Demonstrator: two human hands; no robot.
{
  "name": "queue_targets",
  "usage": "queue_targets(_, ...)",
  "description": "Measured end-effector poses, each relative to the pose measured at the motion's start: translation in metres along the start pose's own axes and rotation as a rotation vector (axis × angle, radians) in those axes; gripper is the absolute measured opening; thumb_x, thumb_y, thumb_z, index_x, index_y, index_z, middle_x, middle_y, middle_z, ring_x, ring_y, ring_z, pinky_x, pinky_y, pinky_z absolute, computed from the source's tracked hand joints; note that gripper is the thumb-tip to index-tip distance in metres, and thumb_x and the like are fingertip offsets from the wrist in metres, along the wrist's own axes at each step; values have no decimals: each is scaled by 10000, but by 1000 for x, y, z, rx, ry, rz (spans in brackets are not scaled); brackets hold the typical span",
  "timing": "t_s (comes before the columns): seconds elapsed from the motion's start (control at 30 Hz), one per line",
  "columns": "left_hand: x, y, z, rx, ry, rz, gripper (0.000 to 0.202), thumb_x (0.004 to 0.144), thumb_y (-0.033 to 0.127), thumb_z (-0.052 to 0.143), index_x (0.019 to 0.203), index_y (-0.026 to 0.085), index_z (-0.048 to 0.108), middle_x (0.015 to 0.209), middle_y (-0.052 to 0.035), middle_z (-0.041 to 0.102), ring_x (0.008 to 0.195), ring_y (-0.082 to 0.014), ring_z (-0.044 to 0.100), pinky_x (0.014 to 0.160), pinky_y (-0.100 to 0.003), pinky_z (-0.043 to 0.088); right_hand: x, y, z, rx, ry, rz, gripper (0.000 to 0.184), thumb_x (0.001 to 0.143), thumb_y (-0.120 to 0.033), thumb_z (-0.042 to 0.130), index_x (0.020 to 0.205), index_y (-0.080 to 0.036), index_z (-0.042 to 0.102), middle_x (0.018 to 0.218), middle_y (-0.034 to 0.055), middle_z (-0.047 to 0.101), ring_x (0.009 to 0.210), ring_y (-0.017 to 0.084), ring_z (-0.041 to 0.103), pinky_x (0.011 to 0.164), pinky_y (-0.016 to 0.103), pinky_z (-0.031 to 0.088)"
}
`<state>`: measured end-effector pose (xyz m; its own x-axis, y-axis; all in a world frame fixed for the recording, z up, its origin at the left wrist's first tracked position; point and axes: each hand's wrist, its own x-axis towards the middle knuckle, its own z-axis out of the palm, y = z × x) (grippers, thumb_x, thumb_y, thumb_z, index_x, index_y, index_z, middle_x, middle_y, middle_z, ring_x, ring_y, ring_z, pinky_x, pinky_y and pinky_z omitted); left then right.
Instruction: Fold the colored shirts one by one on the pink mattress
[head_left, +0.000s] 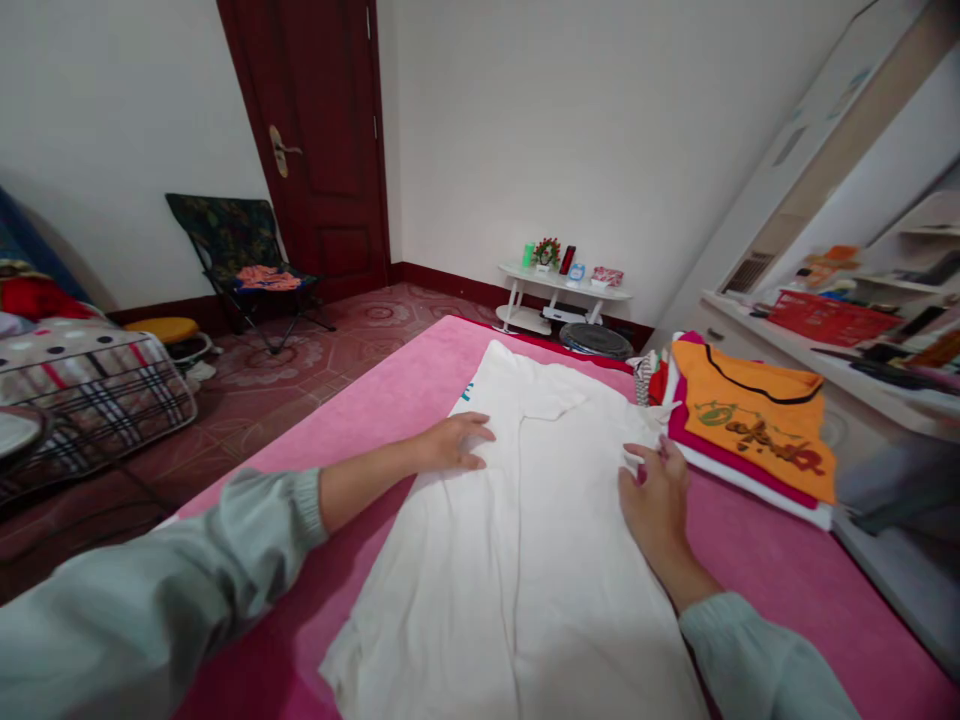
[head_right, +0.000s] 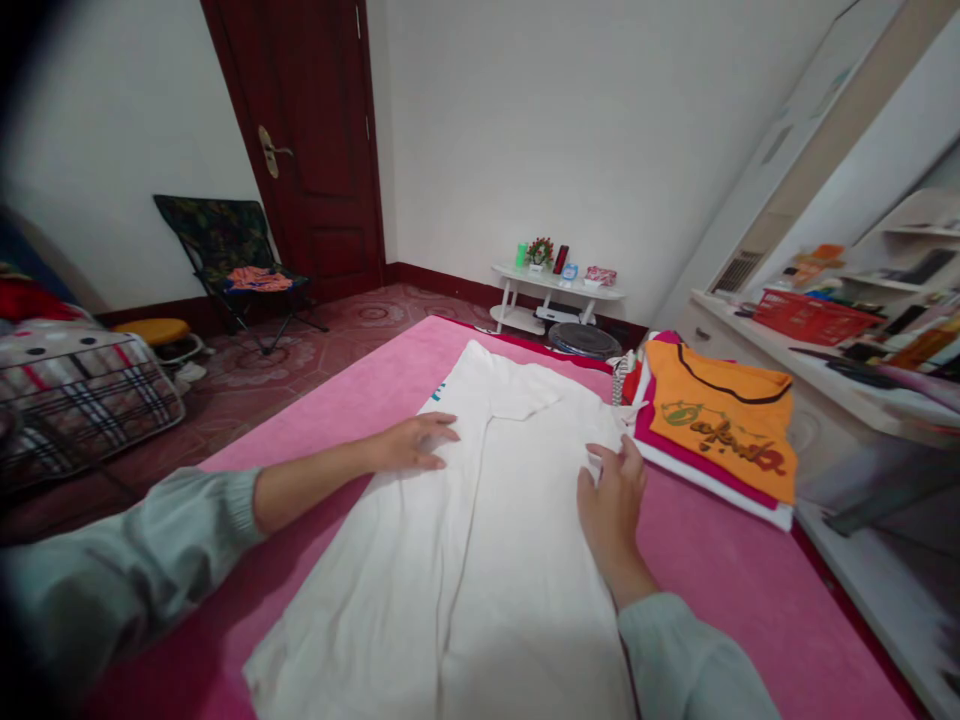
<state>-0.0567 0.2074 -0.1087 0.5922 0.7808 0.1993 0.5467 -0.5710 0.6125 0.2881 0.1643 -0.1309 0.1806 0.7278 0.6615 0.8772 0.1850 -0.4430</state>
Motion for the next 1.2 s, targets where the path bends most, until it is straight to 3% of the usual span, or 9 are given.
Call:
queue_targets(0.1,-39,8,-27,171,1,-80,469,633,322,783,1068,170,695,1147,-119,629,1020,-243,604,892,-328,467,-13,-42,-12,190,-200,-161,285,797,-190,477,1050,-187,610,1272,124,483,1192,254,463,1013,441,386)
queue_targets(0.23,-69,24,-47,167,-80,-307,266,678,358,726,859,163,722,763,-20,679,672,-144,609,626,-221,445,-40,-118,-32,460,-638,-383,211,820,-133,497,943,-220,643,995,53,624,967,187,580,882,344,458)
queue_targets(0.33,-79,34,-50,131,-117,-375,239,676,389,716,766,167,721,674,1,676,611,-124,594,550,-193,396,-58,-168,-41,530,-849,-467,181,843,-134,518,913,-221,661,916,31,640,898,168,591,827,300,455)
queue_targets(0.47,-82,45,-49,215,-147,-412,220,618,360,736,737,175,733,653,0,685,585,-128,589,520,-197,373,-72,-209,-33,411,-1000,-476,247,849,-217,570,1092,-223,610,993,37,631,868,168,609,771,275,459)
queue_targets(0.7,-81,49,-46,202,-163,-345,151,627,165,579,665,152,724,579,13,649,562,-116,568,511,-193,356,-79,-242,-11,137,-1049,-658,178,782,-98,489,902,-158,606,892,73,645,743,179,617,651,275,439)
queue_targets(0.83,-83,47,-58,158,-114,-337,171,621,158,553,673,143,715,586,9,645,555,-118,558,504,-194,357,-83,-254,-4,166,-978,-633,169,796,-122,473,909,-153,595,888,80,639,736,186,604,647,288,441)
queue_targets(0.93,-85,43,-68,201,-170,-365,166,619,163,560,675,161,716,588,13,650,545,-122,558,496,-198,349,-90,-258,-2,235,-995,-622,177,818,-125,464,923,-156,602,915,79,643,764,187,606,668,286,450)
queue_targets(1.07,-73,40,-69,319,-143,-338,170,660,172,564,713,179,725,655,-2,688,603,-137,593,567,-207,394,-94,-255,-20,449,-1082,-659,217,819,-165,523,1012,-175,622,1009,60,653,873,180,611,753,256,463)
queue_targets(1.2,-38,41,-49,315,-38,-163,277,764,213,558,994,167,706,1012,-79,717,917,-209,649,834,-277,466,-79,-240,-46,639,-1183,-592,278,811,-222,610,1086,-229,649,1015,18,667,901,142,616,819,212,446)
